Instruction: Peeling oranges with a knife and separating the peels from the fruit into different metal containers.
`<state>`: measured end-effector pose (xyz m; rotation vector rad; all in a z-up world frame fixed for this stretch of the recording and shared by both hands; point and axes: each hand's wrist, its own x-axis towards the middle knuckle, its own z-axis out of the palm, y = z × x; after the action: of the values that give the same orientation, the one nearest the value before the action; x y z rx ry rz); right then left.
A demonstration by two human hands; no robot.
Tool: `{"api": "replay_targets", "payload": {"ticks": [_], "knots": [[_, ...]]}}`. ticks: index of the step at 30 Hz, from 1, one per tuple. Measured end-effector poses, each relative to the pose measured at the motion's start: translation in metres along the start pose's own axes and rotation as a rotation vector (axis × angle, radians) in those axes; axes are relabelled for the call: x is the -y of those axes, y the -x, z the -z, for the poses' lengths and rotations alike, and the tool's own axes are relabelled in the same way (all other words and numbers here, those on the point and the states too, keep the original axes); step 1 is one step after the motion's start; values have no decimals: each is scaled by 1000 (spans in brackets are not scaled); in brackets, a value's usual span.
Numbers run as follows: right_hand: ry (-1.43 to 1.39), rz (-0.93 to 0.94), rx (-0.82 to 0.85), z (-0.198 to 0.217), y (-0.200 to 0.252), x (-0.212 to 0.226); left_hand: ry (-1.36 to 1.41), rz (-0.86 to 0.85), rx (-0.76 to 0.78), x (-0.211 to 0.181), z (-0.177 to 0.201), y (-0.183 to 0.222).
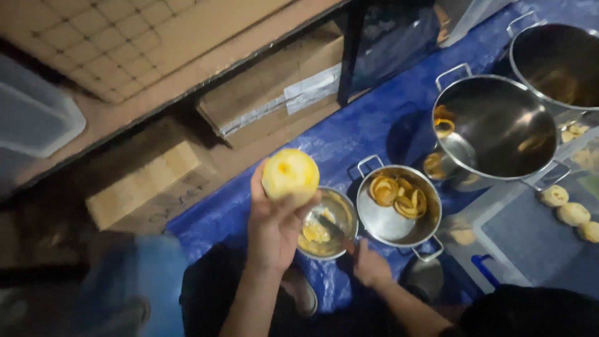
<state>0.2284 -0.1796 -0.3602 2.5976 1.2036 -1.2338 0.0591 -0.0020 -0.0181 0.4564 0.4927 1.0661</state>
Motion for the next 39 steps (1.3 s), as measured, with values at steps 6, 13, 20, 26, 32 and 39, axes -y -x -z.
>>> {"api": "replay_targets", "payload": {"ticks": [6,13,20,26,32,39], "knots": [[-248,-20,-150,65,60,-22,-84,87,-292,-28,-50,2],[-1089,327,36,178,161,14,-534,25,-288,-13,-56,4],[-778,595,-719,188,191,-6,-204,213,-335,-2,-60,12],[-477,713,-1012,190,193,-3,-119,181,-207,25,-35,11],[-433,752,-1062,200,208,11,-125,222,-202,19,-51,22],[-396,760,-1129,200,210,17,-100,204,-185,23,-47,21]]}}
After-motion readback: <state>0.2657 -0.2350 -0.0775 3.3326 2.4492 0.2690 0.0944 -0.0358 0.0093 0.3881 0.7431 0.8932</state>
